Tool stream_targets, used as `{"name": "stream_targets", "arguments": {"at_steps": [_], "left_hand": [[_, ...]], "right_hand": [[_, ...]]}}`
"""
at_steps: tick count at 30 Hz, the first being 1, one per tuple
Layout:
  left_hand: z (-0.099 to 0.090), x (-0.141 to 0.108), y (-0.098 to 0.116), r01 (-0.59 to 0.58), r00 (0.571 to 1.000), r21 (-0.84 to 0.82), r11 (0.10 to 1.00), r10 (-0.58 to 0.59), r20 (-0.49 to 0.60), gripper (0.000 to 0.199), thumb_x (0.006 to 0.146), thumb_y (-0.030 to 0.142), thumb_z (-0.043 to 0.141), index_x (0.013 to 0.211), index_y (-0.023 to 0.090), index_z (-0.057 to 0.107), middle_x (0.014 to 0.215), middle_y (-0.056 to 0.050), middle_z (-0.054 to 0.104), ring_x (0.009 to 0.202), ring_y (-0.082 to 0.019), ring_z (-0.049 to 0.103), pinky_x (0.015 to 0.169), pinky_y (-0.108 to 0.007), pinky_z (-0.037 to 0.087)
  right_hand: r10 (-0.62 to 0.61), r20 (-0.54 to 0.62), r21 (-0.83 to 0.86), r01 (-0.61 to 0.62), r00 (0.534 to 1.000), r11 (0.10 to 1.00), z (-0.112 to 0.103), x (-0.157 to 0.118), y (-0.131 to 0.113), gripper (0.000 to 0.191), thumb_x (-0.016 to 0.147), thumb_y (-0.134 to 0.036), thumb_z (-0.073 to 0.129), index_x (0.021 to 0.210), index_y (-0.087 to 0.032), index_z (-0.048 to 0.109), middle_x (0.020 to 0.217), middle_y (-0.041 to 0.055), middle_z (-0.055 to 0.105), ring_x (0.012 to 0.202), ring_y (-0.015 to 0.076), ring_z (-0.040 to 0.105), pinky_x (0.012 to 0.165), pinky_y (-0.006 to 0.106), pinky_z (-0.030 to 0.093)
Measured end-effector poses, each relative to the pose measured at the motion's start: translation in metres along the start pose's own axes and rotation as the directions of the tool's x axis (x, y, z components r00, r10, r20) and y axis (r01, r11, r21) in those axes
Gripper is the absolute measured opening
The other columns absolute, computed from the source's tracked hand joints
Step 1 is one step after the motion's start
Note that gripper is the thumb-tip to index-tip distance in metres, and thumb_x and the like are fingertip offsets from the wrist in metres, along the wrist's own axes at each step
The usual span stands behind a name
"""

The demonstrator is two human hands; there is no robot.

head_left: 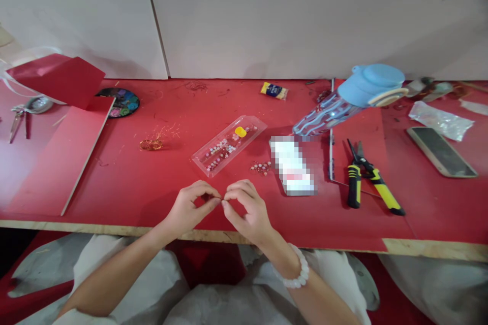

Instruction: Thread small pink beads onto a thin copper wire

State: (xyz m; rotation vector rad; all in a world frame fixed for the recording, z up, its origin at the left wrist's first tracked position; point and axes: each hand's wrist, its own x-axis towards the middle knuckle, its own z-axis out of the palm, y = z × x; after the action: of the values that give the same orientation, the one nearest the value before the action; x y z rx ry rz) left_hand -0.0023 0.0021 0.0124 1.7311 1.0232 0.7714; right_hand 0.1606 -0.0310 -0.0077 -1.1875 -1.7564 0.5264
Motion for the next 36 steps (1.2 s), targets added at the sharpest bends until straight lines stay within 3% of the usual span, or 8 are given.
{"name": "stream_targets", "arguments": {"at_steps": [5, 9, 16, 20, 26, 31, 36], "left_hand": [[0.000, -0.001, 0.000, 0.071, 0.997, -0.043, 0.997, -0.069, 0.031, 0.008, 0.076, 0.017, 0.057, 0.072, 0.014, 0.063, 0.069, -0.002, 0.059, 0.065, -0.011, 0.053, 0.064, -0.023, 0.043], [0.000, 0.000, 0.000, 0.196, 0.979, -0.237, 0.952, -0.174, 0.109, 0.013, 0.075, 0.024, 0.059, 0.070, 0.013, 0.062, 0.066, -0.001, 0.058, 0.063, -0.011, 0.051, 0.062, -0.023, 0.042], [0.004, -0.002, -0.012, 0.492, 0.870, -0.591, 0.639, -0.385, 0.308, 0.021, 0.066, 0.032, 0.071, 0.069, 0.012, 0.065, 0.058, 0.001, 0.054, 0.049, -0.006, 0.041, 0.049, -0.020, 0.035], [0.005, -0.002, -0.014, 0.501, 0.853, -0.670, 0.547, -0.443, 0.275, 0.018, 0.063, 0.029, 0.074, 0.065, 0.013, 0.067, 0.061, 0.000, 0.059, 0.049, -0.005, 0.043, 0.049, -0.020, 0.036], [0.004, -0.001, -0.008, 0.478, 0.853, -0.672, 0.565, -0.482, 0.202, 0.013, 0.061, 0.026, 0.076, 0.066, 0.015, 0.071, 0.067, -0.001, 0.066, 0.063, -0.009, 0.056, 0.064, -0.022, 0.045], [0.006, -0.003, -0.011, 0.411, 0.898, -0.633, 0.656, -0.410, 0.158, 0.006, 0.065, 0.023, 0.073, 0.068, 0.018, 0.073, 0.066, 0.000, 0.063, 0.062, -0.009, 0.054, 0.061, -0.021, 0.043], [0.010, -0.005, -0.012, 0.261, 0.955, -0.532, 0.806, -0.297, 0.017, 0.005, 0.067, 0.022, 0.071, 0.070, 0.019, 0.074, 0.062, 0.001, 0.055, 0.058, -0.007, 0.050, 0.058, -0.021, 0.042]], "right_hand": [[0.009, -0.011, -0.013, -0.009, 1.000, 1.000, 0.000, 0.000, 0.000, 0.009, 0.077, -0.014, 0.052, 0.075, -0.022, 0.052, 0.075, 0.0025, 0.058, 0.075, 0.0176, 0.052, 0.072, 0.036, 0.044], [0.006, -0.011, -0.047, -0.007, 1.000, 0.999, -0.001, 0.000, 0.001, 0.009, 0.077, -0.014, 0.052, 0.075, -0.022, 0.052, 0.075, 0.0024, 0.058, 0.075, 0.0178, 0.052, 0.072, 0.036, 0.043], [-0.012, 0.002, -0.083, 0.012, 1.000, 0.997, 0.001, -0.001, 0.004, 0.011, 0.075, -0.012, 0.053, 0.078, -0.023, 0.054, 0.076, 0.0026, 0.059, 0.076, 0.0189, 0.052, 0.072, 0.036, 0.043], [-0.013, -0.058, -0.074, 0.009, 0.998, 0.997, 0.001, -0.002, 0.002, 0.014, 0.075, -0.015, 0.055, 0.086, -0.023, 0.054, 0.090, 0.0056, 0.058, 0.088, 0.0215, 0.053, 0.078, 0.040, 0.044], [-0.028, -0.083, -0.103, 0.019, 0.996, 0.994, 0.003, -0.002, -0.001, 0.013, 0.072, -0.021, 0.064, 0.081, -0.024, 0.055, 0.090, 0.0046, 0.057, 0.088, 0.0218, 0.051, 0.078, 0.041, 0.046], [-0.004, -0.133, -0.040, -0.001, 0.991, 0.999, 0.006, -0.002, -0.002, 0.012, 0.075, -0.013, 0.059, 0.079, -0.024, 0.059, 0.082, 0.0035, 0.060, 0.083, 0.0196, 0.051, 0.074, 0.037, 0.046], [0.079, -0.154, 0.097, -0.065, 0.985, 0.993, 0.007, 0.000, -0.005, 0.012, 0.071, -0.010, 0.058, 0.072, -0.022, 0.057, 0.079, 0.0027, 0.058, 0.078, 0.0180, 0.053, 0.070, 0.034, 0.047]]}}
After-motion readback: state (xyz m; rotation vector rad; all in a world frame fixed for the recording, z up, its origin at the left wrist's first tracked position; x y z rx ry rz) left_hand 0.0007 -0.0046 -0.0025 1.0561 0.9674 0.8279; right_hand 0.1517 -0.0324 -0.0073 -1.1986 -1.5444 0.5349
